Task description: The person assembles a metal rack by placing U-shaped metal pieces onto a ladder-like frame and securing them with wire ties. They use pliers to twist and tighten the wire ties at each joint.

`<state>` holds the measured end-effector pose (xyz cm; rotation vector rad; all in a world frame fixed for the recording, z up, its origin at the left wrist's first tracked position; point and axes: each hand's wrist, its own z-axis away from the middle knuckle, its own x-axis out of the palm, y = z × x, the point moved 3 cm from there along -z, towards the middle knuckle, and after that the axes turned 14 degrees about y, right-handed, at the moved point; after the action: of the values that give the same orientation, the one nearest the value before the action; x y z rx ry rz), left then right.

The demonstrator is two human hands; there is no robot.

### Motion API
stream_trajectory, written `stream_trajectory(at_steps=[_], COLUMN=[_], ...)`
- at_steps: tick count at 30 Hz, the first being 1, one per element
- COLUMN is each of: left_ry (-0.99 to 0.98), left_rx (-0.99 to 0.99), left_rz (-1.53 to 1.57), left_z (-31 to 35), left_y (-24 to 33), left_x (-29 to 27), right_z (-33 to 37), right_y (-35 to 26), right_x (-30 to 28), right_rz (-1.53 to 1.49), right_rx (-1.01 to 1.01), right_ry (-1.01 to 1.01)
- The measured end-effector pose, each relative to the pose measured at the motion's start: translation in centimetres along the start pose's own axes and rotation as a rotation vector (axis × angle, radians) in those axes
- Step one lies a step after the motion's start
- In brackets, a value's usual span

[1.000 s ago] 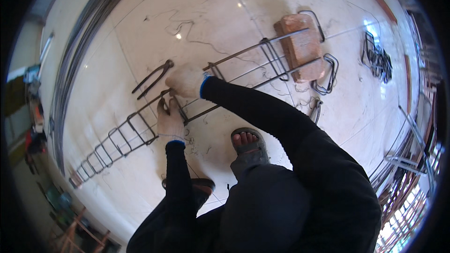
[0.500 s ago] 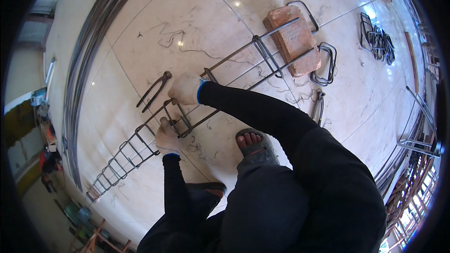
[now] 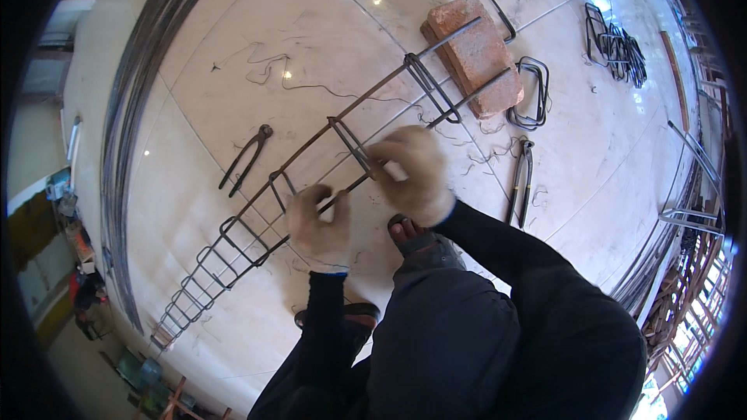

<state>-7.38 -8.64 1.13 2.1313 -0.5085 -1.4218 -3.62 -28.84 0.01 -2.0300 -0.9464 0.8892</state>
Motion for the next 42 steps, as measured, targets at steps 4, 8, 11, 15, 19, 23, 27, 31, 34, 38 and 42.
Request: stream_trajectory(at_steps=[4, 8, 11, 15, 19, 23, 27, 31, 34, 38, 42], left_ry=[-0.097, -0.263, -0.304, -0.27, -0.233, -0.209, -0.224, -0.101, 0.17, 0.011, -0.598], left_rx=[0.087, 0.087, -0.036, 0.01, 0.032, 0.058, 0.044, -0.136, -0.146, 0.164, -0.181], left_rz=[0.064, -0.013, 0.124, 0.179, 0.187, 0.221, 0.215, 0.258, 0.06, -0.372, -0.143], left_z=[-0.3, -0.9, -0.7, -0.3, 0.2, 0.4, 0.5, 0.9, -0.8, -6.1, -8.9], left_y=[5.8, 5.7, 5.2, 4.4, 4.3, 4.3, 4.2, 2.9, 0.7, -3.3, -8.0], left_x=[3.5, 6.5, 7.4, 7.9, 7.9, 7.9, 7.8, 7.0, 5.6, 3.4, 3.8], right_z=[-2.3, -6.3, -7.8, -8.4, -7.3, -7.1, -7.4, -7.5, -7.2, -7.8, -8.0], right_y=[2.4, 5.4, 7.9, 8.9, 8.7, 9.3, 9.3, 8.8, 9.4, 8.2, 8.2], right_x=[-8.1, -9.9, -10.1, -10.6, -10.5, -10.8, -10.7, -10.2, -10.5, -10.5, -9.7], right_rz=[0.539, 0.607, 0.479, 0.45, 0.461, 0.394, 0.374, 0.374, 0.368, 0.393, 0.386], right_rx=[-0.086, -0.238, -0.345, -0.397, -0.407, -0.461, -0.405, -0.403, -0.394, -0.415, -0.4], right_ry=[0.077, -0.276, -0.453, -0.509, -0.444, -0.378, -0.399, -0.395, -0.395, -0.391, -0.384])
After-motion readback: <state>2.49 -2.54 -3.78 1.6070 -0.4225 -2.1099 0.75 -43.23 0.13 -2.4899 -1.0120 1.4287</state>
